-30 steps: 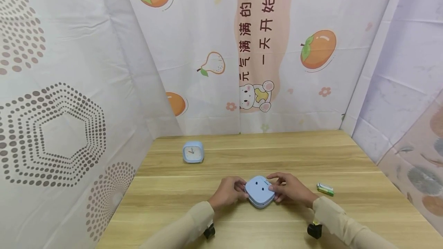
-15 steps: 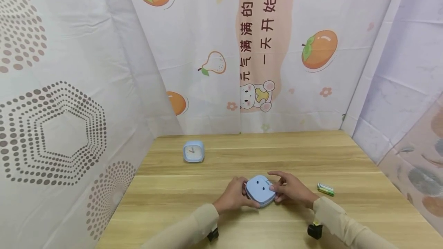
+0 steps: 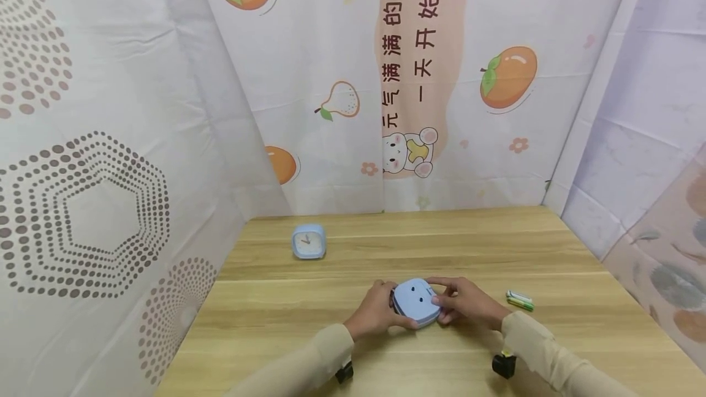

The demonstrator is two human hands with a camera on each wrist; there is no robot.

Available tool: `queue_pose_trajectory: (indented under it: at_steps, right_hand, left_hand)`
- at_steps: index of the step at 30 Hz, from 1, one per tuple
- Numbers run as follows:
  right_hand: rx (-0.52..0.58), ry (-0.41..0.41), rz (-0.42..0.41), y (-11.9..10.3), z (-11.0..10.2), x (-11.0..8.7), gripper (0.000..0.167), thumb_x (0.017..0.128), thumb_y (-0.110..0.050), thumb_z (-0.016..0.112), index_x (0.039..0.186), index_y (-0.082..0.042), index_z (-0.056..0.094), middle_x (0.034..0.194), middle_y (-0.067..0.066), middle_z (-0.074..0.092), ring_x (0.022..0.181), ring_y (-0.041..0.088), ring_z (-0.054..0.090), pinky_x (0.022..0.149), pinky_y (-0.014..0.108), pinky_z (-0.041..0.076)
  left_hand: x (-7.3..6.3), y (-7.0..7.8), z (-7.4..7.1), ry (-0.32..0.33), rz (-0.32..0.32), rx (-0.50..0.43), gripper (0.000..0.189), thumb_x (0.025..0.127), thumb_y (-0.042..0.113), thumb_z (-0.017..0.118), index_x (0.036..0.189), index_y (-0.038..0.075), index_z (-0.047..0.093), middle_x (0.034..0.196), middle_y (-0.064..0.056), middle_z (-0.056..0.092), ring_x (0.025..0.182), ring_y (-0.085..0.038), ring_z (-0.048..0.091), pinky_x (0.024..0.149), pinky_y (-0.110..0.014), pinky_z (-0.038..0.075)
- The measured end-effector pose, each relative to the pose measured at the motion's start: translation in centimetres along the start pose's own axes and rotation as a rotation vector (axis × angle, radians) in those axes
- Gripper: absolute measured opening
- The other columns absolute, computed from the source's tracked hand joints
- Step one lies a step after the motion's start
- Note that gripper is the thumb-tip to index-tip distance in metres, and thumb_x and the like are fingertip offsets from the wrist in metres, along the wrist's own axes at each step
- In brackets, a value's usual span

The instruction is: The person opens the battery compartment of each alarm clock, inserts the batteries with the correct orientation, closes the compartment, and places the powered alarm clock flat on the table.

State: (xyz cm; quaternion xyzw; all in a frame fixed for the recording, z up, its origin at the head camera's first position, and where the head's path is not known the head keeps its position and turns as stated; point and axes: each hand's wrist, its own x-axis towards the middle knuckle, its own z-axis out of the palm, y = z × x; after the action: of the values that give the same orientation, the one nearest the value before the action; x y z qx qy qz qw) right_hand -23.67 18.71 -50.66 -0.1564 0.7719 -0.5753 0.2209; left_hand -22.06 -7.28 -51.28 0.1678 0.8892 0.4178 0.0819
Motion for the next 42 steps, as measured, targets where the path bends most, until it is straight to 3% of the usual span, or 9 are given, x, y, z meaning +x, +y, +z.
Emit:
queue_pose_trajectory:
  at_steps: [4,9,15,20,25,29,33,42]
  right_hand:
    - [0.044,-0.016,0.016,0.1,-0.1,0.1,0.049,0.106,-0.008,0.057,0.152,0.0,0.045,0.098,0.022,0.055,0.077,0.027,0.07,0.072,0.041,0.062]
    - [0.099,-0.051,0.024,0.3,-0.1,0.1,0.051,0.108,-0.009,0.052,0.156,0.001,0.037,0.098,0.023,0.059,0.077,0.028,0.07,0.073,0.045,0.062]
    - [0.033,-0.079,0.029,0.5,-0.9,-0.1,0.055,0.108,-0.015,0.056,0.157,0.0,0.037,0.101,0.022,0.06,0.08,0.028,0.067,0.07,0.044,0.062]
    - [-0.1,-0.02,0.032,0.1,-1.1,-0.3,0.052,0.103,-0.02,0.065,0.151,-0.005,0.05,0.123,0.021,0.06,0.08,0.025,0.063,0.066,0.04,0.06]
    - [-0.15,-0.006,0.005,-0.3,-0.7,-0.4,0.057,0.098,-0.018,0.071,0.15,-0.006,0.051,0.143,0.026,0.052,0.081,0.026,0.062,0.065,0.038,0.058]
    - [-0.156,-0.028,-0.016,-0.4,-0.6,-0.6,0.062,0.097,-0.016,0.073,0.153,-0.005,0.047,0.151,0.03,0.045,0.085,0.028,0.062,0.064,0.037,0.058]
    - [-0.135,-0.05,-0.017,0.0,-0.5,-0.6,0.062,0.096,-0.015,0.073,0.152,-0.006,0.048,0.146,0.028,0.049,0.091,0.029,0.062,0.065,0.037,0.058]
    - [-0.13,-0.049,-0.024,-0.3,-0.5,-0.7,0.059,0.096,-0.015,0.073,0.151,-0.007,0.051,0.139,0.022,0.054,0.086,0.028,0.058,0.062,0.036,0.056]
  left_hand:
    - [0.1,-0.3,-0.5,-0.006,-0.014,-0.056,0.09,0.068,0.03,0.099,0.137,-0.003,0.051,0.11,-0.004,0.061,0.099,-0.017,0.058,0.086,-0.034,0.053]
    - [0.1,-0.7,-1.0,-0.03,-0.02,-0.141,0.073,0.07,0.02,0.098,0.126,0.005,0.054,0.11,-0.001,0.061,0.098,-0.016,0.062,0.084,-0.032,0.055]
    - [0.3,-0.8,-1.2,-0.063,-0.002,-0.164,0.071,0.072,0.018,0.096,0.13,0.008,0.057,0.112,0.001,0.065,0.099,-0.014,0.063,0.085,-0.032,0.055]
    - [0.3,-1.0,-1.5,-0.086,0.028,-0.128,0.081,0.074,0.018,0.094,0.144,0.006,0.055,0.114,-0.001,0.065,0.097,-0.014,0.063,0.083,-0.03,0.055]
    - [0.3,-1.5,-1.8,-0.11,0.056,-0.111,0.077,0.081,0.015,0.089,0.147,0.003,0.052,0.115,-0.001,0.066,0.096,-0.011,0.065,0.085,-0.028,0.055]
    - [0.1,-1.7,-1.7,-0.111,0.043,-0.169,0.065,0.084,0.011,0.086,0.139,-0.001,0.053,0.106,0.0,0.07,0.09,-0.009,0.067,0.086,-0.028,0.055]
    - [0.0,-2.1,-1.2,-0.103,0.044,-0.2,0.045,0.085,0.008,0.085,0.122,0.003,0.061,0.097,0.003,0.069,0.084,-0.007,0.066,0.081,-0.026,0.055]
    - [0.4,-1.8,-1.6,-0.091,0.072,-0.149,0.033,0.086,0.008,0.085,0.113,0.005,0.067,0.093,0.004,0.067,0.081,-0.006,0.064,0.076,-0.024,0.055]
